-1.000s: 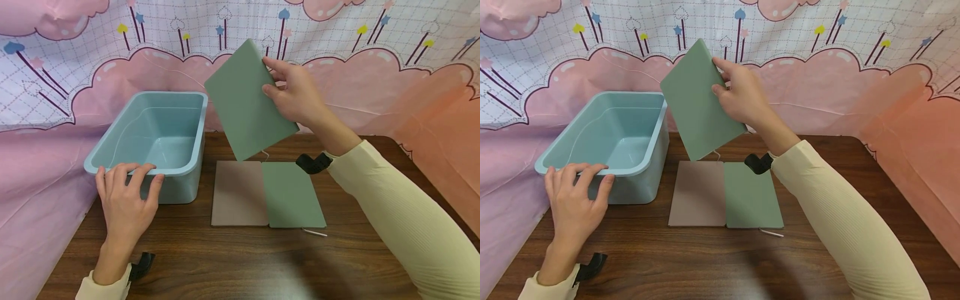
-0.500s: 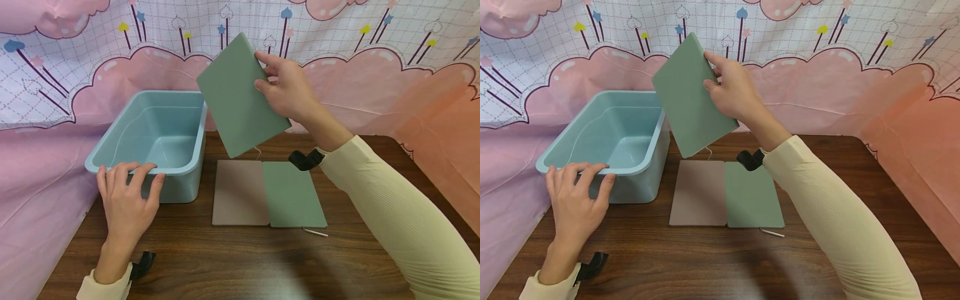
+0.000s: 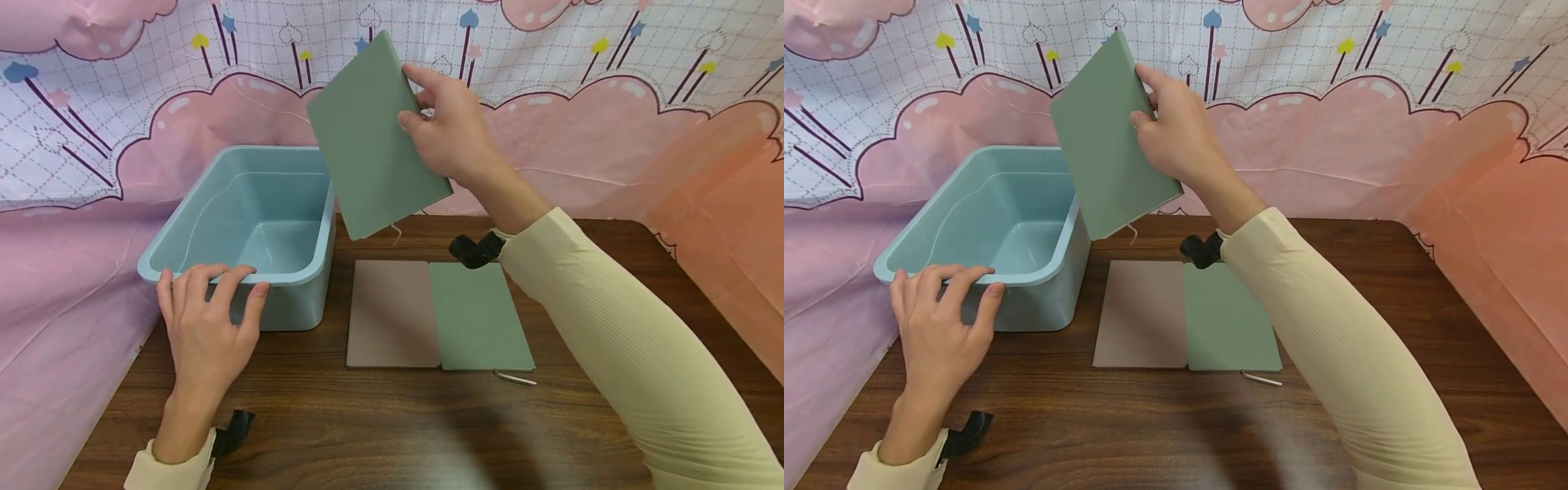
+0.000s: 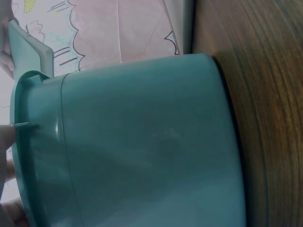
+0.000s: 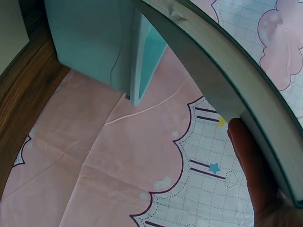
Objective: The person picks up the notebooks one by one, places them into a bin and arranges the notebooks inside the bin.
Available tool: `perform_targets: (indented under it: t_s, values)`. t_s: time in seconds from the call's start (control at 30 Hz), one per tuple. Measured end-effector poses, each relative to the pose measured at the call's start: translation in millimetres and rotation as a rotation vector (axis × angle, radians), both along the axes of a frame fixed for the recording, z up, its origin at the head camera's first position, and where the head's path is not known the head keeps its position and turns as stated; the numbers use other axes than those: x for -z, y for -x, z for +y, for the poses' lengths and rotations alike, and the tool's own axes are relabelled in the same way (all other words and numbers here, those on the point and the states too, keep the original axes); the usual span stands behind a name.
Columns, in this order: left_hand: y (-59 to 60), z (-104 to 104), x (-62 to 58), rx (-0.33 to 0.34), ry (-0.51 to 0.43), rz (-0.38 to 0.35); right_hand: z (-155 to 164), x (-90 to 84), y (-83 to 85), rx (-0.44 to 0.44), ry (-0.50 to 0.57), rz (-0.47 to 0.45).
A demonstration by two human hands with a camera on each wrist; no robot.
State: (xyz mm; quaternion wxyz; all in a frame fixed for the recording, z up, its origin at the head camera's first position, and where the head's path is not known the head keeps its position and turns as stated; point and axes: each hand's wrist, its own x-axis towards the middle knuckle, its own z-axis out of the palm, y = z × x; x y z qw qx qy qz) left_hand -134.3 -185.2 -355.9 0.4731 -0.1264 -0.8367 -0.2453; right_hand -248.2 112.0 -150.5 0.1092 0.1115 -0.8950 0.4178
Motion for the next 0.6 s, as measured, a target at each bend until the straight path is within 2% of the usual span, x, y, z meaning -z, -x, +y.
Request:
perform_targets:
  t_s: [0.33, 0.6]
  values:
    - [-0.5, 1, 0.6, 0.002, 0.005, 0.005, -16, -5.5, -1.4, 0.045, 0.119, -0.063]
    - [-1.2, 2, 0.0, 0.001, 0.003, 0.001, -34, -6.1, -3.0, 0.016, 0.164, -0.072]
